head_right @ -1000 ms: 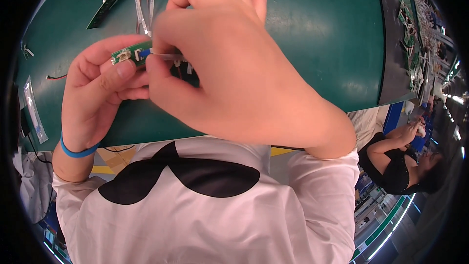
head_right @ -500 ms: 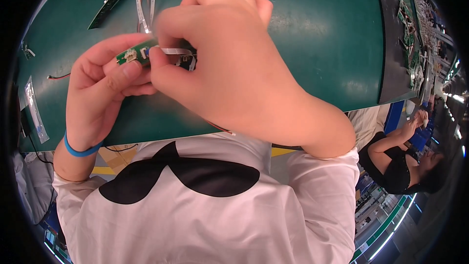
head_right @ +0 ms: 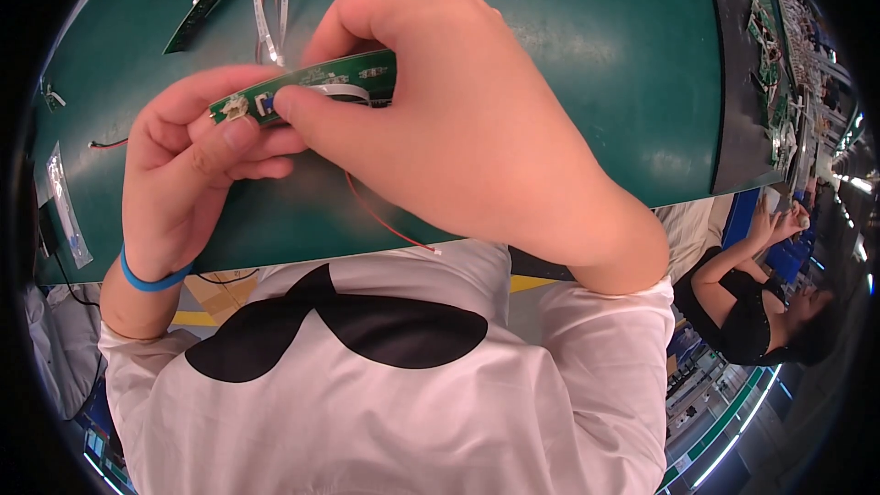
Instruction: The person connects ribbon cables and wire harnesses to circuit boards by hand, plugging the connectors into ports on the boards.
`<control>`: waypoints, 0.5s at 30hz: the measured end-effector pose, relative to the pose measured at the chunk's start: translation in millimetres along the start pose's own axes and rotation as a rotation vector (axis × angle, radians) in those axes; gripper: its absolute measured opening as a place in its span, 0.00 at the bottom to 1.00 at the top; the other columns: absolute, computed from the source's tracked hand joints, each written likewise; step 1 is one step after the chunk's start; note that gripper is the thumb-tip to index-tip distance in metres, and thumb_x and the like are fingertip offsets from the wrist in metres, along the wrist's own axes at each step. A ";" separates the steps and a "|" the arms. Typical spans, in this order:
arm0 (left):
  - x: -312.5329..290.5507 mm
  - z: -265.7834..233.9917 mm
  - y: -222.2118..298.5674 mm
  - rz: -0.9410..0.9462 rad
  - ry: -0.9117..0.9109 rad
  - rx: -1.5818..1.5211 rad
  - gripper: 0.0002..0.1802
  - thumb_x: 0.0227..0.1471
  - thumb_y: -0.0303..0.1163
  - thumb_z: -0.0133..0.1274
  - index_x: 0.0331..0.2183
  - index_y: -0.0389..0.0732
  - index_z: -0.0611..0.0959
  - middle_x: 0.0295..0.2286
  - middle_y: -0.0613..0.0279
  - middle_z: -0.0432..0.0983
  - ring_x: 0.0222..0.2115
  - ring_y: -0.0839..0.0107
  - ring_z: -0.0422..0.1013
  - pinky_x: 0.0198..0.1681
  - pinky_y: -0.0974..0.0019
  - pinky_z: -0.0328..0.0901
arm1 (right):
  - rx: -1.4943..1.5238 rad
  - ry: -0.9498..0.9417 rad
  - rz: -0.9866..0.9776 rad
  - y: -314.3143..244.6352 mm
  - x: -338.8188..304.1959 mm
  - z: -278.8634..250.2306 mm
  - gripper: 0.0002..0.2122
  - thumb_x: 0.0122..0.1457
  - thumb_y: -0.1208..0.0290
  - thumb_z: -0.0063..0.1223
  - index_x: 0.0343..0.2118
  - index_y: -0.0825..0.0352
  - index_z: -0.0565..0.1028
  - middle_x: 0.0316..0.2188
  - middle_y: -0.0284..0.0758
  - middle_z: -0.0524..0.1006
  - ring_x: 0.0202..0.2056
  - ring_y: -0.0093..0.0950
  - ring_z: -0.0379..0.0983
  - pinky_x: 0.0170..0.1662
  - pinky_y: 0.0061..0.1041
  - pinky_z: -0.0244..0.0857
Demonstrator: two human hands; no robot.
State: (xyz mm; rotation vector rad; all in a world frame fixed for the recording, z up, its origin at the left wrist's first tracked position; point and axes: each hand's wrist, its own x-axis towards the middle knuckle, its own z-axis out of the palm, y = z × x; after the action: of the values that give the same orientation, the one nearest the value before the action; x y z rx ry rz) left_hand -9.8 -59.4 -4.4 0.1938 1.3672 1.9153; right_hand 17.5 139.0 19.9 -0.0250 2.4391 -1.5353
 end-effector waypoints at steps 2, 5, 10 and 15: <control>-0.3 0.8 0.9 0.002 0.003 0.006 0.18 0.54 0.24 0.45 0.47 0.29 0.70 0.38 0.50 0.74 0.37 0.63 0.74 0.38 0.69 0.71 | 0.114 -0.012 0.047 -0.1 -0.1 0.1 0.06 0.47 0.80 0.58 0.26 0.70 0.71 0.23 0.27 0.73 0.28 0.13 0.67 0.32 0.11 0.60; -1.1 2.8 2.5 0.002 0.013 0.030 0.18 0.53 0.23 0.45 0.47 0.29 0.69 0.37 0.50 0.75 0.37 0.63 0.74 0.38 0.69 0.71 | 0.188 -0.057 0.121 -0.9 0.1 -1.0 0.06 0.48 0.81 0.58 0.25 0.69 0.71 0.23 0.27 0.73 0.27 0.12 0.67 0.29 0.09 0.60; -2.1 3.5 2.7 -0.003 0.024 0.083 0.18 0.53 0.22 0.45 0.47 0.30 0.69 0.36 0.53 0.76 0.36 0.65 0.75 0.38 0.71 0.71 | 0.231 -0.088 0.151 -2.7 0.0 -1.9 0.07 0.48 0.81 0.58 0.23 0.69 0.69 0.22 0.26 0.72 0.26 0.11 0.67 0.28 0.09 0.61; -2.5 4.8 3.0 0.034 0.048 0.125 0.18 0.52 0.21 0.45 0.47 0.30 0.69 0.35 0.55 0.76 0.36 0.67 0.75 0.38 0.73 0.71 | 0.268 -0.066 0.106 2.8 0.9 4.4 0.07 0.48 0.81 0.57 0.23 0.68 0.68 0.22 0.25 0.71 0.26 0.11 0.67 0.28 0.09 0.60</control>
State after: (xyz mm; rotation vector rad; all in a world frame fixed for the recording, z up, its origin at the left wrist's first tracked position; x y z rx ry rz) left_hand -7.0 -57.9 1.0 0.2346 1.5260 1.8742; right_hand 18.0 136.3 15.5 0.1009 2.1308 -1.7682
